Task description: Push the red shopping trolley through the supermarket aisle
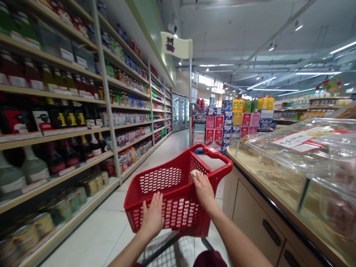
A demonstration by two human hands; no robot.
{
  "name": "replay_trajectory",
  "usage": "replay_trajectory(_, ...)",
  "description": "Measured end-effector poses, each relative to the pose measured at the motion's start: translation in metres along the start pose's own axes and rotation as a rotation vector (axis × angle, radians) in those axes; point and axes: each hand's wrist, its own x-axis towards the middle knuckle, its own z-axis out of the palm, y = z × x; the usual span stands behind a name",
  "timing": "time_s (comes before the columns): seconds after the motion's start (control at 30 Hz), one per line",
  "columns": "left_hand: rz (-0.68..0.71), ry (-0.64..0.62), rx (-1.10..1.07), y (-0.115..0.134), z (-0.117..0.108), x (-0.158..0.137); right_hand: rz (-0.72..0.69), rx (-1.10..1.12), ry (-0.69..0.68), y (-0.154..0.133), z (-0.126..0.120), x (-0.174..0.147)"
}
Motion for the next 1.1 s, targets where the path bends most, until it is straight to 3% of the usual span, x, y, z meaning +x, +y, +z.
replay_trajectory(0.17,0.014,-0.020,0.007,-0.001,-0.002,-0.002,-0.208,0.085,-0.029,-0.018,0.005,-0.004)
replay_trajectory(0.33,-0.047,-0.023,0.012,-0.013,-0.001,-0.003,-0.038,0.020,0.007,0.006,0.003,-0.007)
replay_trajectory(0.47,-0.056,-0.024,0.023,-0.018,-0.001,-0.003,-0.086,0.092,0.039,0.014,0.010,-0.008)
replay_trajectory(0.7,-0.004,-0.086,0.018,-0.006,-0.013,-0.003,-0.055,0.168,0.009,-0.018,0.022,0.001)
replay_trajectory(0.83,0.058,-0.068,-0.001,-0.010,-0.010,-0.006,-0.197,0.247,0.006,-0.045,0.026,0.001)
replay_trajectory(1.0,-0.095,-0.076,0.024,-0.038,-0.003,-0.019,-0.003,0.263,0.031,-0.037,0.026,0.003)
replay_trajectory(1.1,-0.108,-0.086,0.012,-0.039,-0.002,-0.024,-0.050,0.283,0.033,-0.049,0.029,-0.001)
